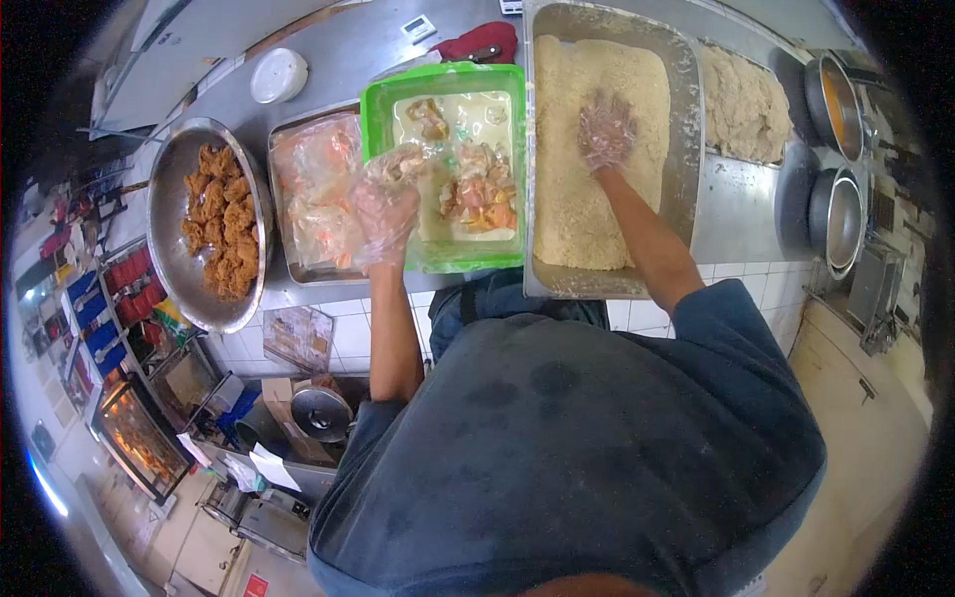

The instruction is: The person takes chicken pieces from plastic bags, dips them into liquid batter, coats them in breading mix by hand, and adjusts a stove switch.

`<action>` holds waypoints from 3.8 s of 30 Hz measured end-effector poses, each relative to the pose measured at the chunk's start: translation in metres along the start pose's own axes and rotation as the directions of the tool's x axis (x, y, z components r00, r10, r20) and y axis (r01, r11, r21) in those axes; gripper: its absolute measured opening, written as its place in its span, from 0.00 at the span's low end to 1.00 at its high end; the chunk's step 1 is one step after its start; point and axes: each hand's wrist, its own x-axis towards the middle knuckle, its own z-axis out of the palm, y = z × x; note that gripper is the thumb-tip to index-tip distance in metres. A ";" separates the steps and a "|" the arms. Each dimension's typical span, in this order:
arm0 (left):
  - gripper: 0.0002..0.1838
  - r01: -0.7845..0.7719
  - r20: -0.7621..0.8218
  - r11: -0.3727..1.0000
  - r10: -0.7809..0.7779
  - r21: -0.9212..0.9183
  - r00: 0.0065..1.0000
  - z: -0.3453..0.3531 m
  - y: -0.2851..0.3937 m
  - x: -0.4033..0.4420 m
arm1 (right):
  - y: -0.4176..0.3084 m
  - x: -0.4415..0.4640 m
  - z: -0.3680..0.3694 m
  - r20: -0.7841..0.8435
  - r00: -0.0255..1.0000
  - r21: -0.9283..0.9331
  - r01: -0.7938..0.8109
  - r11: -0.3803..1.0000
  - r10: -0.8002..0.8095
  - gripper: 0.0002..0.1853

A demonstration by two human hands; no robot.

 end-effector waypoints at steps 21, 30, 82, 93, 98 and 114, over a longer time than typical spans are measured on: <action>0.08 -0.060 -0.082 0.996 0.065 0.068 0.995 -0.014 0.023 -0.029 | 0.036 -0.008 0.041 -0.385 0.798 0.073 0.526 0.847 -0.463 0.30; 0.08 -0.148 -0.180 0.985 0.162 0.089 0.970 -0.001 0.051 -0.021 | -0.001 0.012 0.001 -0.080 0.993 -0.120 0.076 0.990 -0.086 0.33; 0.10 -0.536 -0.333 0.821 0.570 0.196 0.751 -0.053 0.084 -0.025 | 0.082 -0.028 -0.104 -0.005 0.967 0.994 0.032 0.102 -0.255 0.25; 0.12 -0.106 -0.306 0.958 0.189 0.267 0.933 -0.009 0.158 -0.067 | 0.240 0.048 -0.208 -0.118 0.888 0.967 0.001 -0.256 -0.444 0.27; 0.14 -0.161 -0.293 0.964 0.220 0.213 0.930 0.008 0.193 -0.077 | 0.336 0.074 -0.251 -0.078 0.908 0.996 0.093 0.016 -0.411 0.29; 0.12 -0.114 -0.306 0.970 0.177 0.214 0.935 0.043 0.231 -0.096 | 0.526 0.199 -0.157 0.220 0.883 0.936 -0.071 0.346 -0.415 0.26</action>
